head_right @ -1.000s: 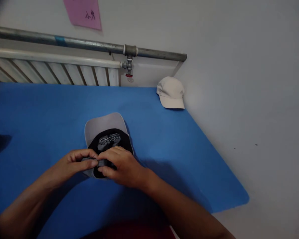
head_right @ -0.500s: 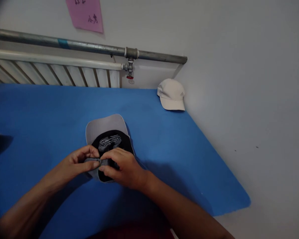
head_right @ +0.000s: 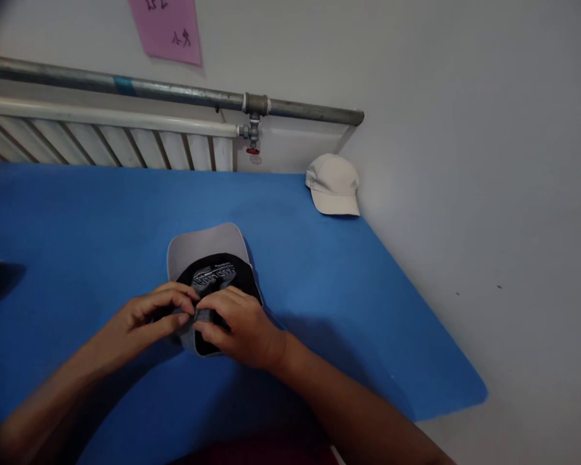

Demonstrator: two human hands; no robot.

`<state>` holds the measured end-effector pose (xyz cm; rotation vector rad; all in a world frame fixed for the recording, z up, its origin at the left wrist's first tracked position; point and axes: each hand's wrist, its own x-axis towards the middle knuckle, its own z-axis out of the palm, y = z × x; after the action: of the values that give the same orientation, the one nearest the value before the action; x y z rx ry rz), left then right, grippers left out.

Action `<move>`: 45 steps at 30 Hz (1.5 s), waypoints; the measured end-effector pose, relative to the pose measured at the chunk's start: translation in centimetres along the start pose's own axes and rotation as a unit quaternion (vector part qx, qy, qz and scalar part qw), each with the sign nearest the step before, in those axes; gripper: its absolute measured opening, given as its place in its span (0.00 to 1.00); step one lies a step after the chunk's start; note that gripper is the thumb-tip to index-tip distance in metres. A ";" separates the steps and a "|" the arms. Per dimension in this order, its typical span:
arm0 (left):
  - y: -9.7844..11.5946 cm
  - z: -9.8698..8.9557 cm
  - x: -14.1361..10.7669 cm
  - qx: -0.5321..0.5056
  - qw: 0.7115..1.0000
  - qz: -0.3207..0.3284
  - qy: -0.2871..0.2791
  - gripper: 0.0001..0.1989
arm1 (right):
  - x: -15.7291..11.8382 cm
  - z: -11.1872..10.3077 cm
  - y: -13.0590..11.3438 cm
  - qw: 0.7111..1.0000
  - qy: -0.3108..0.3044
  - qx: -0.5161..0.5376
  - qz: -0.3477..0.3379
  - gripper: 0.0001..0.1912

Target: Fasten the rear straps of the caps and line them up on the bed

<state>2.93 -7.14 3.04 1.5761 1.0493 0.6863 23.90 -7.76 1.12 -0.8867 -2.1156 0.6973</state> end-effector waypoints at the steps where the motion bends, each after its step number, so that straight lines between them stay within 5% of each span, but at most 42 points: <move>1: 0.0 0.1 0.0 -0.017 1.000 -0.016 -0.005 0.05 | 0.0 0.0 0.0 1.000 -0.005 -0.006 0.001 0.06; 9: -0.2 0.3 0.2 -0.131 0.987 -0.084 -0.032 0.05 | 0.1 0.3 -0.2 0.999 -0.016 -0.020 -0.027 0.08; 23: 0.2 0.9 0.4 -0.057 0.995 -0.073 -0.048 0.06 | 0.1 1.2 -0.3 0.994 0.003 -0.087 -0.066 0.04; 45: 0.8 -1.7 -1.0 -0.105 0.982 -0.133 -0.087 0.06 | -0.2 0.3 -0.7 0.997 -0.034 -0.060 -0.046 0.05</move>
<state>1.23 -7.26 4.33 1.2618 1.0003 0.4520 23.47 -8.39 1.31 -0.8349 -2.2629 0.5646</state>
